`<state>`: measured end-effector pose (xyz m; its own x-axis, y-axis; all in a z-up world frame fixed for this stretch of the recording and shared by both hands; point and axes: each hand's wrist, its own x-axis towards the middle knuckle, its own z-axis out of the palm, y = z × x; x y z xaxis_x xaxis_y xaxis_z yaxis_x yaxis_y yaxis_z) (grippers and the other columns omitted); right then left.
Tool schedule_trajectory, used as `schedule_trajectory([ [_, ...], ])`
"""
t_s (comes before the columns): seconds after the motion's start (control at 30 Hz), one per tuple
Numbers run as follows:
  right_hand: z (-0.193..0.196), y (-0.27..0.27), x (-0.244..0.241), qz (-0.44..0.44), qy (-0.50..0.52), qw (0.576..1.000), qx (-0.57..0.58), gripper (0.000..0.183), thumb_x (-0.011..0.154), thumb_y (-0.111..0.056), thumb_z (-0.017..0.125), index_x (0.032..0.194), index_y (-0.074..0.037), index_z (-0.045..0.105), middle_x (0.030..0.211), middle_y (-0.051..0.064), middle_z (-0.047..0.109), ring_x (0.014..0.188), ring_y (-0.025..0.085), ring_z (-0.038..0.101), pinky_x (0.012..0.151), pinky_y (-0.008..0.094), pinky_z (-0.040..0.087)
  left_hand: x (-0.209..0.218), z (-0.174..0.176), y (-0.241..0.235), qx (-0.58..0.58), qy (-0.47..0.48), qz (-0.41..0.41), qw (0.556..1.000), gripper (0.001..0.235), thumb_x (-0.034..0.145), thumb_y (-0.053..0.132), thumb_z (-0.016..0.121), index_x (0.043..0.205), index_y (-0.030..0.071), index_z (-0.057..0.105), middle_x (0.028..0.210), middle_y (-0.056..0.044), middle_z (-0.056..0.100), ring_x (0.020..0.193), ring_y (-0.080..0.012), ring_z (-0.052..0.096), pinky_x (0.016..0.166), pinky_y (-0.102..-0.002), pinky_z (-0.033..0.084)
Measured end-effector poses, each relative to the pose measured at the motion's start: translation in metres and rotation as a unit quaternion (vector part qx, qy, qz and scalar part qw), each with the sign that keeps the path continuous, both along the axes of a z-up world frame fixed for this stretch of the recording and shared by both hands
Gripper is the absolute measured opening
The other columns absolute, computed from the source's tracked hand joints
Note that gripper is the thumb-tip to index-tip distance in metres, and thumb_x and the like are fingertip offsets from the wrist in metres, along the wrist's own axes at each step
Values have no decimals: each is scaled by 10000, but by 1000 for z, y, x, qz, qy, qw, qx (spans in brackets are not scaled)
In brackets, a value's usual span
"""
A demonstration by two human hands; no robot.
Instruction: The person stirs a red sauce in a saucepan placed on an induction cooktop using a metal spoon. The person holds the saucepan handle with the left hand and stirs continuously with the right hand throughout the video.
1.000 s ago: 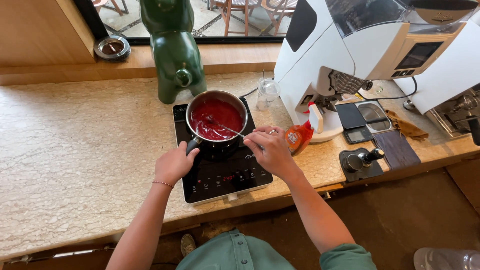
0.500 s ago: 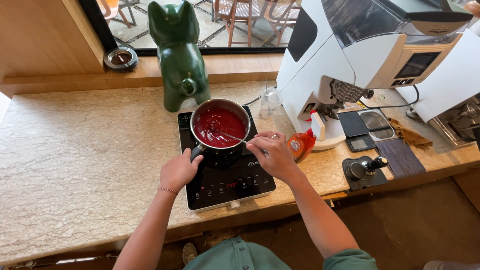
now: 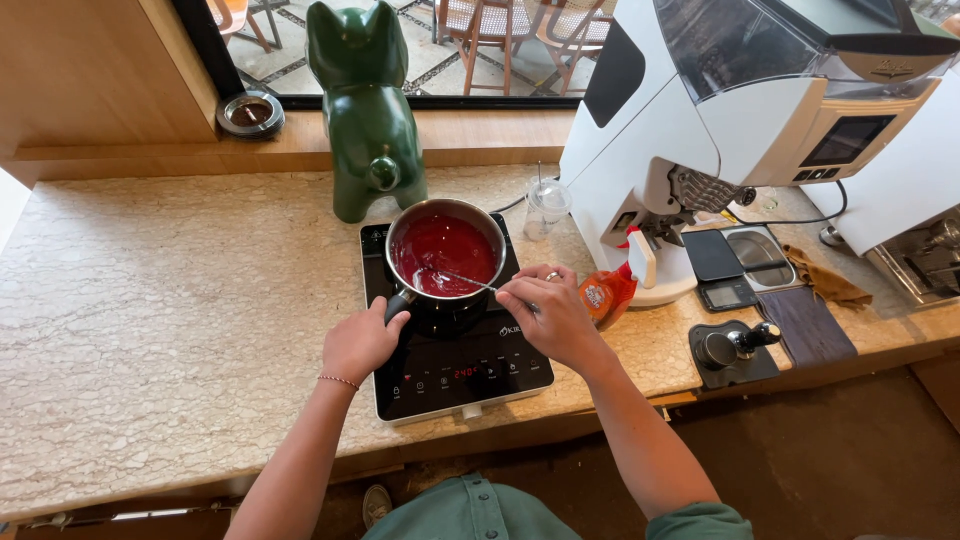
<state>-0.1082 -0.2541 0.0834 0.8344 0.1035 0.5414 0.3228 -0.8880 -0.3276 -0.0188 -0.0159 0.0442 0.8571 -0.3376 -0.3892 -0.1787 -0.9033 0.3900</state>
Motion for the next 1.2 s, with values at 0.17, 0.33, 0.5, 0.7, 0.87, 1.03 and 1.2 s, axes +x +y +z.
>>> schedule_trajectory([
  [0.17, -1, -4, -7, -45, -28, 997, -64, 150, 906, -287, 544, 796, -236, 631, 744, -70, 655, 902, 110, 619, 907, 337, 325, -2, 4, 1, -10, 1, 7, 1000, 523, 926, 556, 265, 1117, 118, 477, 1042, -214, 639, 1052, -392, 606, 899, -495, 464],
  [0.33, 4, 13, -7, -1, -38, 997, -69, 132, 884, -253, 569, 765, -234, 624, 746, -78, 655, 900, 106, 618, 901, 336, 332, -2, 2, 0, -9, -3, 5, 1000, 518, 924, 556, 269, 1103, 119, 483, 1032, -219, 642, 1041, -394, 610, 891, -491, 468],
  [0.5, -16, 1, 9, -51, -62, 993, -85, 129, 908, -276, 541, 819, -234, 624, 801, -77, 654, 930, 114, 600, 906, 366, 327, -6, 6, -1, -14, -4, 7, 1000, 514, 927, 551, 270, 1106, 116, 477, 1036, -218, 641, 1049, -389, 608, 899, -490, 466],
  [0.7, -2, 21, -12, -7, -69, 994, -90, 139, 872, -243, 567, 740, -211, 596, 722, -56, 629, 898, 110, 592, 910, 393, 300, -5, 10, -3, 7, 24, 15, 1000, 521, 909, 582, 271, 1122, 153, 474, 1084, -203, 644, 1092, -368, 595, 936, -479, 446],
  [0.87, -6, 19, 7, -30, -38, 997, -67, 149, 896, -249, 556, 779, -171, 606, 770, -38, 632, 968, 175, 566, 926, 426, 275, 0, 6, -7, 37, 15, 12, 999, 493, 926, 567, 266, 1034, 138, 483, 978, -162, 667, 947, -342, 622, 791, -445, 464],
  [1.03, 25, 36, -23, -36, 70, 992, -100, 223, 910, -250, 535, 726, -135, 588, 734, 8, 649, 950, 220, 570, 945, 448, 243, 5, -6, -6, 53, 0, 29, 998, 503, 925, 566, 269, 959, 113, 485, 983, -158, 682, 918, -370, 644, 744, -456, 482],
  [1.2, 12, 51, -4, 11, 50, 994, -95, 205, 917, -308, 532, 843, -160, 653, 864, -38, 698, 967, 194, 572, 948, 444, 253, 8, -11, -3, 64, -1, 12, 998, 508, 927, 574, 237, 977, 120, 460, 932, -158, 691, 873, -361, 651, 698, -444, 481],
])
